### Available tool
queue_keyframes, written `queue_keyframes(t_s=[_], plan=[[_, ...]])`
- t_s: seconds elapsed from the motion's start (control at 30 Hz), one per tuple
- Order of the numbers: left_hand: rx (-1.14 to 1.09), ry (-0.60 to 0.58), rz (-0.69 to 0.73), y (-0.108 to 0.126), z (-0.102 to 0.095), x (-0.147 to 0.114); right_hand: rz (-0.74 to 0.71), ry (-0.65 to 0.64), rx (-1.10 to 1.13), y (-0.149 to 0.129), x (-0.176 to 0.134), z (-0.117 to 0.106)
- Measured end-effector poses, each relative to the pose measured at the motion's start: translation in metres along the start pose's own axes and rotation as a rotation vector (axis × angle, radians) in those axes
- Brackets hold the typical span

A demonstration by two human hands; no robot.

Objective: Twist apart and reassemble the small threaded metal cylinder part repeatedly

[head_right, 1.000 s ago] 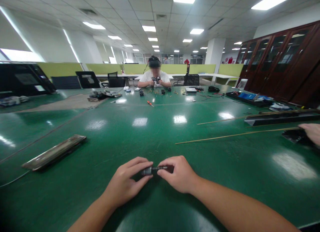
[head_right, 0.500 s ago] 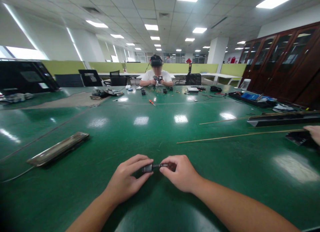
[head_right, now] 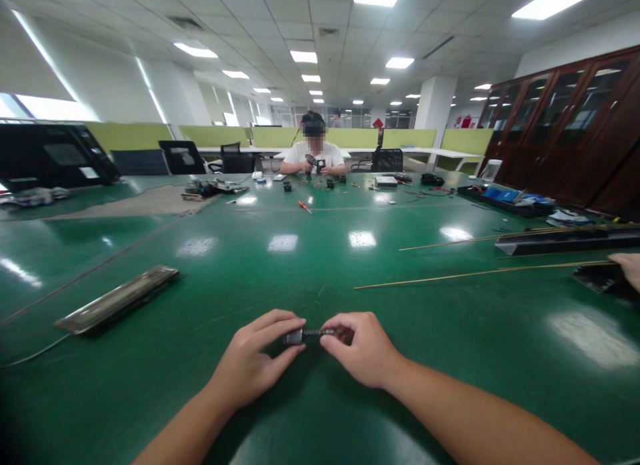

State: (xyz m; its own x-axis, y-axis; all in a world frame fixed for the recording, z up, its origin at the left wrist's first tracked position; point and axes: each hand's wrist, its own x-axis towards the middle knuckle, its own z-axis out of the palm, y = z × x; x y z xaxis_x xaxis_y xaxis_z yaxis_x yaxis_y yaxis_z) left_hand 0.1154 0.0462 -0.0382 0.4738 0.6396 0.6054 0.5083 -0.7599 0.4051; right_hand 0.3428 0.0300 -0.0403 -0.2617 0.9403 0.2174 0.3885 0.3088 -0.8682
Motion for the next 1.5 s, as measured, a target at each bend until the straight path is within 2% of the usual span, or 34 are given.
queue_keyframes(t_s=[1.1, 1.5], plan=[[0.045, -0.007, -0.009, -0.0064, -0.0006, -0.0039, -0.014, 0.001, 0.004, -0.0008, -0.0001, 0.0005], [0.055, 0.012, -0.006, -0.0012, -0.0033, -0.0012, -0.003, 0.006, -0.018, -0.0010, 0.0000, -0.0003]])
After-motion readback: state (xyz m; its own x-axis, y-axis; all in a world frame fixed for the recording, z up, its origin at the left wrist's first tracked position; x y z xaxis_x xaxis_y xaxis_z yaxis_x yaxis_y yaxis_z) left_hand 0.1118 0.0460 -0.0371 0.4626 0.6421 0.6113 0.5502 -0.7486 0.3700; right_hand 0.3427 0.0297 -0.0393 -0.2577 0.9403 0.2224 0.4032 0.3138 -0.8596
